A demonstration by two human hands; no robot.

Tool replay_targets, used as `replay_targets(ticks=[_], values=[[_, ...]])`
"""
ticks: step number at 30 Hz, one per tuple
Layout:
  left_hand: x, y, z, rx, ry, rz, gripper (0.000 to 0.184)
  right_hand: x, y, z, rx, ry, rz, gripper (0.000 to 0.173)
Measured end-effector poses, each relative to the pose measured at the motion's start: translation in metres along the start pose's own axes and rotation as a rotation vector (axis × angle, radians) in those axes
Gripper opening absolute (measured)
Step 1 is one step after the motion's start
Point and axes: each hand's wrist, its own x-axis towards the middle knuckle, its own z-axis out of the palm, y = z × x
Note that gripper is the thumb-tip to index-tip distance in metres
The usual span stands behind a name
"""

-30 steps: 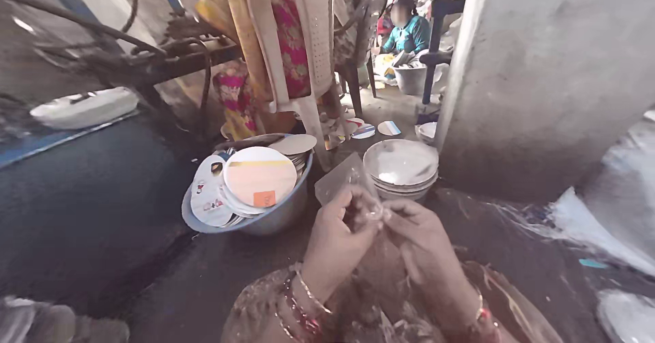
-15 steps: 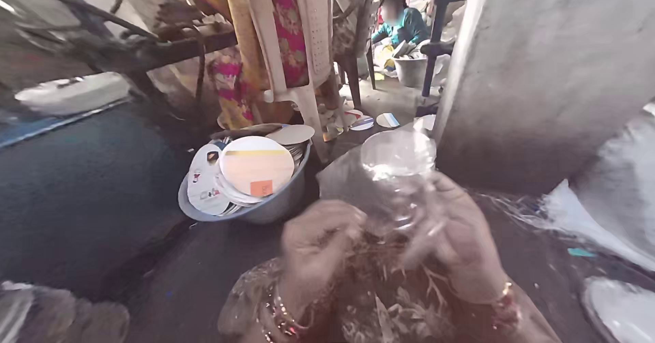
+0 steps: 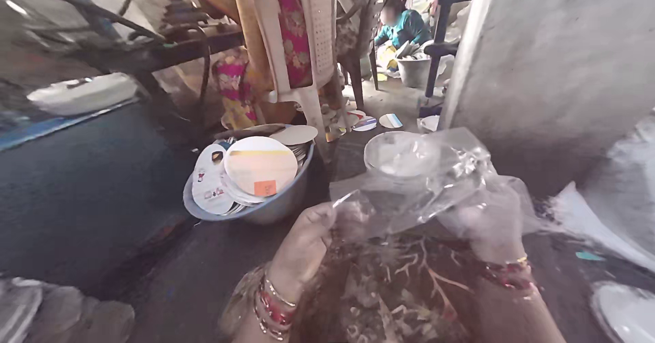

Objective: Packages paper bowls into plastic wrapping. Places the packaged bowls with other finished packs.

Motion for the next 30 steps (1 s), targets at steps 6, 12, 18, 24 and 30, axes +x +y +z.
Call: replay_targets(ticks=[6, 12, 18, 24, 30], values=[[0.000, -0.004, 0.014, 0.238, 0.338, 0.195, 0.012, 0.013, 0.019, -0.004, -0.287, 0.076, 0.010, 0.025], [0.010, -0.013, 0.023, 0.433, 0.625, 0.237, 0.016, -0.016, 0.034, 0.010, -1.232, -0.135, -0.539, 0.039], [0.008, -0.041, 0.028, 0.632, 0.407, 0.323, 0.027, -0.079, 0.056, 0.057, -0.826, -0.597, 0.119, 0.031], [0.000, -0.032, 0.024, 0.760, 0.289, 0.342, 0.041, -0.074, 0.058, 0.059, -0.609, -0.301, 0.217, 0.015], [0.003, -0.020, -0.014, 0.764, 0.687, 0.073, 0.071, -0.050, 0.027, 0.040, 0.003, -0.314, 0.231, 0.034]])
